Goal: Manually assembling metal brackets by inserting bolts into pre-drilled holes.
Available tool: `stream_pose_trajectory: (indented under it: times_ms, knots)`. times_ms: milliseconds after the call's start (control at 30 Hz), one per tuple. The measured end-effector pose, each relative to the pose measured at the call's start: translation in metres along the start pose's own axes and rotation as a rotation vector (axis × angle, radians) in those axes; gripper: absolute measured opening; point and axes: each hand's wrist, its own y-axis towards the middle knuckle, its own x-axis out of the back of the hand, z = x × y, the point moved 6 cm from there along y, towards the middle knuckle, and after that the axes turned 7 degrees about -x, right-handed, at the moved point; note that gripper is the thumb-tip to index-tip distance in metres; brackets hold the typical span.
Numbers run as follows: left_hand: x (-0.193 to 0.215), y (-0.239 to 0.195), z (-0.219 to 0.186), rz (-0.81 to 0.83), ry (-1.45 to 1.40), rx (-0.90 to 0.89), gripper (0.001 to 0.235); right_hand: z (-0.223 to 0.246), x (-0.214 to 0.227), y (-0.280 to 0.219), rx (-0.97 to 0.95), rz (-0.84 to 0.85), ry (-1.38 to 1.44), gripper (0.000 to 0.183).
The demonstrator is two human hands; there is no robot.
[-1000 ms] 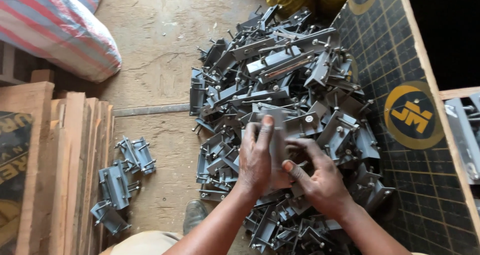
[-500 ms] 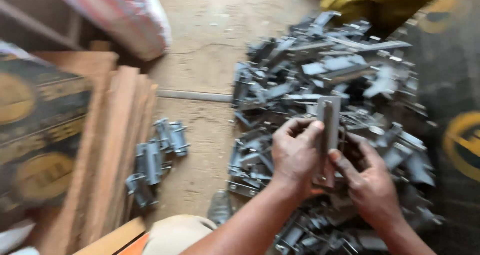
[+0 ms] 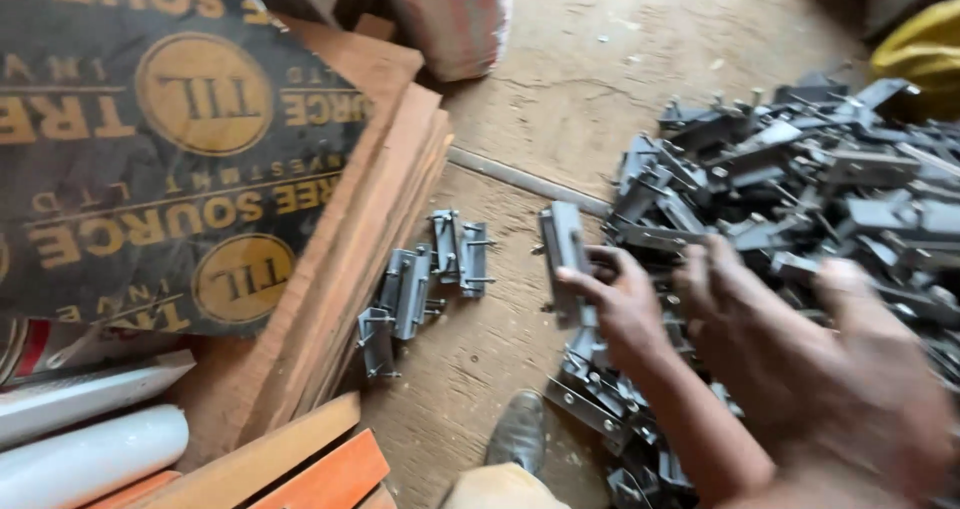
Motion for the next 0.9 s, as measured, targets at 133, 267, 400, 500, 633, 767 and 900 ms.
stream_pose_trajectory:
  times_ms: [133,267,400,500,633,767,900]
  knots:
    - [0.011,0.034,-0.007,-0.025,-0.069,0.03,0.034,0.021,0.046,0.128,0.498,0.06,-1.836,0.068]
    - [0.024,0.071,-0.006,-0.053,-0.106,0.052,0.032,-0.015,0.076,0.194,0.467,0.054,-1.878,0.063]
    - [0.026,0.114,0.006,-0.063,-0.141,0.07,0.031,-0.029,0.091,0.229,0.455,0.021,-1.929,0.062]
    - [0.028,0.127,0.002,-0.067,-0.168,0.076,0.03,-0.057,0.095,0.224,0.392,0.077,-1.996,0.064]
    - [0.035,0.105,-0.022,-0.073,-0.206,0.093,0.029,0.021,0.133,0.324,0.598,-0.006,-2.794,0.075]
    - [0.024,0.088,-0.044,-0.054,-0.242,0.098,0.029,0.004,0.134,0.287,0.727,0.201,-3.105,0.064]
    - [0.002,0.055,-0.065,0.009,-0.282,0.112,0.029,0.018,0.141,0.228,0.685,0.245,-2.778,0.048]
